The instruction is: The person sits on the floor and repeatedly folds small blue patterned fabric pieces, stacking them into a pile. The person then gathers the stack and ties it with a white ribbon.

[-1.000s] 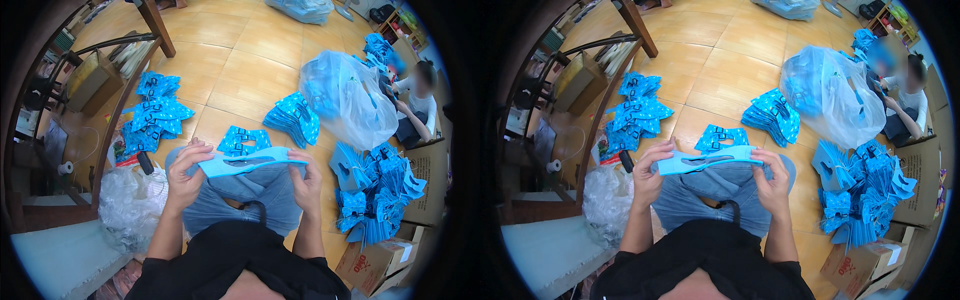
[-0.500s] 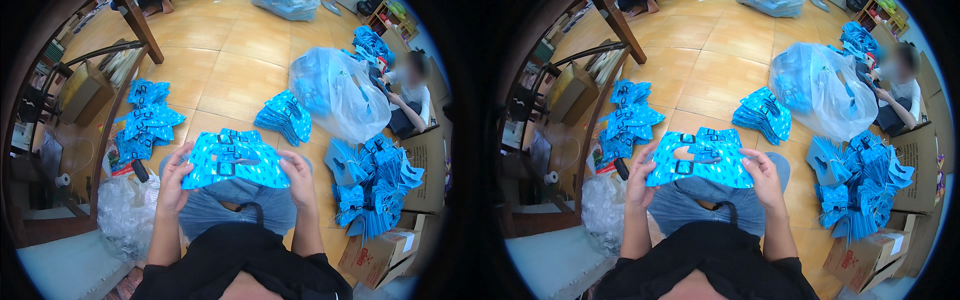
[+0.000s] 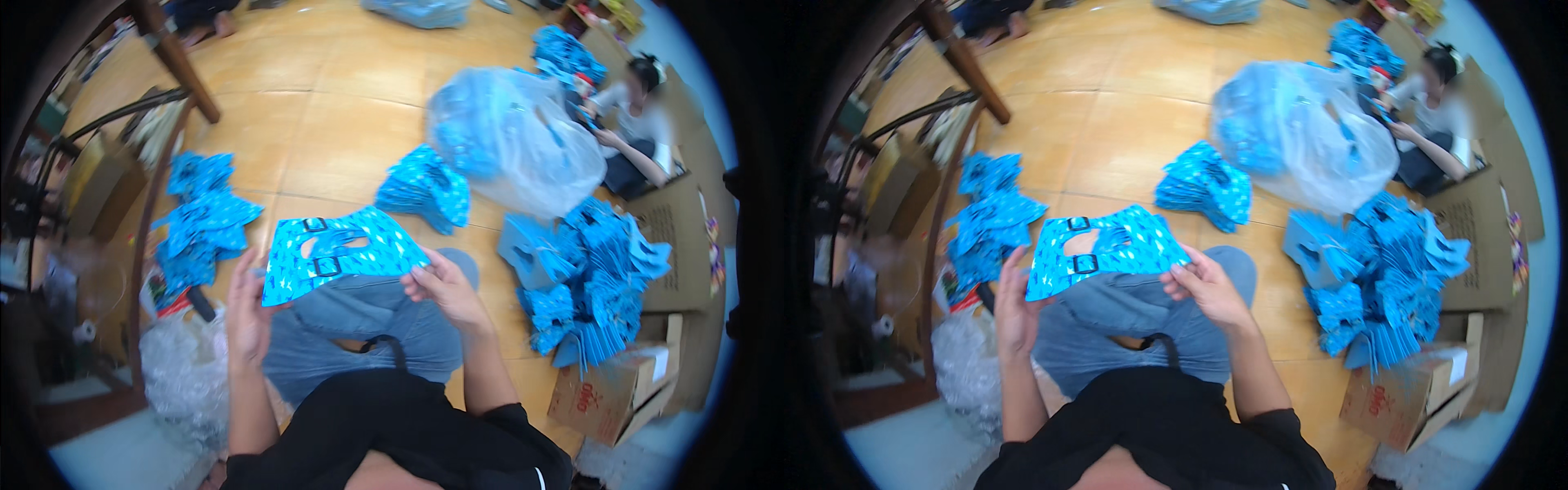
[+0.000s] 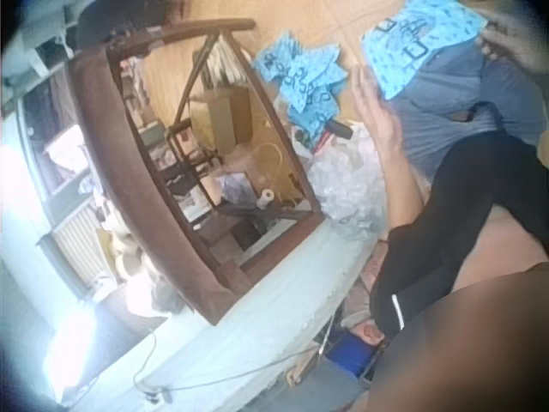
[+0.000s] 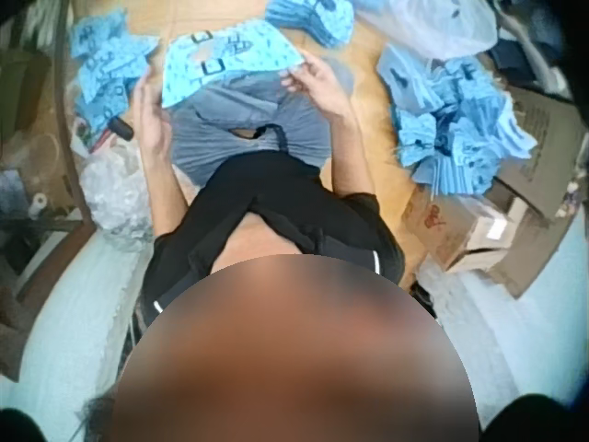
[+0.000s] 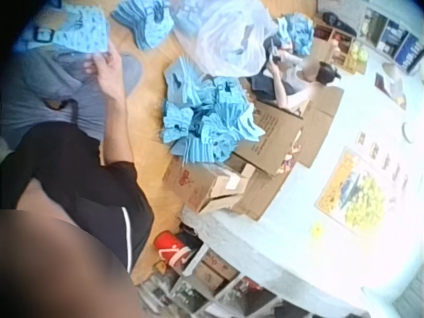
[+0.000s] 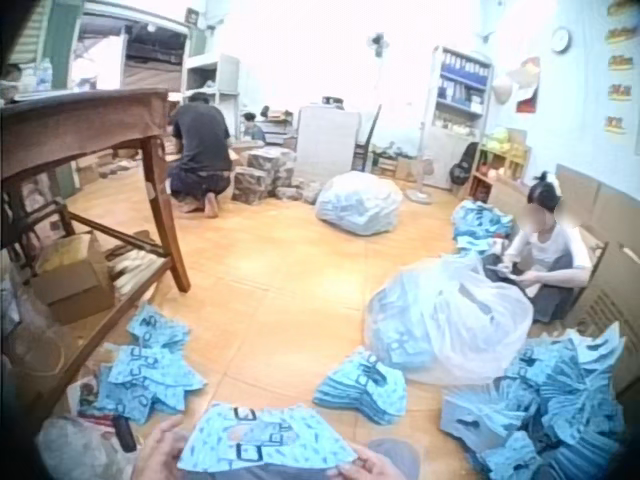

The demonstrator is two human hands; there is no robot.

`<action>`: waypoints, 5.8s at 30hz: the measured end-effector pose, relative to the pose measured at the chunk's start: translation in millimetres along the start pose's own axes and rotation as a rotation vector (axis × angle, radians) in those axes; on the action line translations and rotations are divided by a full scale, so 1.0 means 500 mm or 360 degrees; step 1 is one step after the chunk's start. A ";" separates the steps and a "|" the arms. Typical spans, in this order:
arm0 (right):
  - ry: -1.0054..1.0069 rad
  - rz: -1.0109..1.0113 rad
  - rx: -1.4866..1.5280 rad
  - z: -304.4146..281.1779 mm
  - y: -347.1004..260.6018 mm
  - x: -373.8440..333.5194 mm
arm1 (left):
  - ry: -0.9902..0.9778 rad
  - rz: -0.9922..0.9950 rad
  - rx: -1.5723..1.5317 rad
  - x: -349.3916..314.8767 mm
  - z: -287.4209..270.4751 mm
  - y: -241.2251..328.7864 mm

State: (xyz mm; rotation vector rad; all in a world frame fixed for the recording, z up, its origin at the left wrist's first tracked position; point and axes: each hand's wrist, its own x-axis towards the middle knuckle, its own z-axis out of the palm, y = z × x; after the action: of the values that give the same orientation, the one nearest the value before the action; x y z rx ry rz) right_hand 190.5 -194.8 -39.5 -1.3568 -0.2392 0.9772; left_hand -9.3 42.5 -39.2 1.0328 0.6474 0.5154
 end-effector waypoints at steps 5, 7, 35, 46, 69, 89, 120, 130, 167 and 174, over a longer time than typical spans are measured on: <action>0.0355 -0.0294 0.0282 -0.122 0.018 0.043 | 0.0337 0.0501 0.1281 0.066 -0.072 -0.055; 0.0384 -0.0387 0.0390 -0.171 0.016 0.062 | 0.0480 0.0755 0.2088 0.088 -0.103 -0.082; 0.0732 -0.0424 -0.1224 -0.193 0.178 0.252 | 0.0691 0.0529 0.2254 0.120 -0.107 -0.129; -0.0050 -0.0284 -0.2586 0.041 0.426 0.408 | 0.0742 0.0434 0.2183 0.117 -0.107 -0.130; 0.0034 -0.1515 -0.1629 0.146 -0.003 0.044 | -0.0456 -0.0167 -0.0277 -0.006 0.034 -0.091; 0.0264 -0.1206 -0.0790 0.137 -0.022 -0.018 | -0.0682 -0.0017 -0.0047 -0.080 0.114 -0.035; 0.0750 -0.1265 -0.1456 0.074 -0.028 -0.013 | -0.0780 -0.0133 -0.0163 -0.077 0.078 -0.010; 0.0203 -0.1156 -0.0794 0.045 -0.005 -0.032 | -0.0236 0.1009 0.0946 -0.023 0.047 0.017; 0.0205 -0.0512 0.0200 0.024 -0.001 -0.017 | -0.0059 -0.0045 0.0079 -0.014 0.048 0.004; 0.0321 -0.0562 0.0199 0.012 0.016 -0.007 | -0.0145 0.0046 0.0161 -0.006 0.041 -0.008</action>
State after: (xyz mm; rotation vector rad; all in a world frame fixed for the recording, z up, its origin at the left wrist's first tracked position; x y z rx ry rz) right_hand 180.7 -193.9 -43.7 -1.2364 -0.2503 0.5482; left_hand 3.5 26.3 -34.8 1.1561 0.5830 0.4617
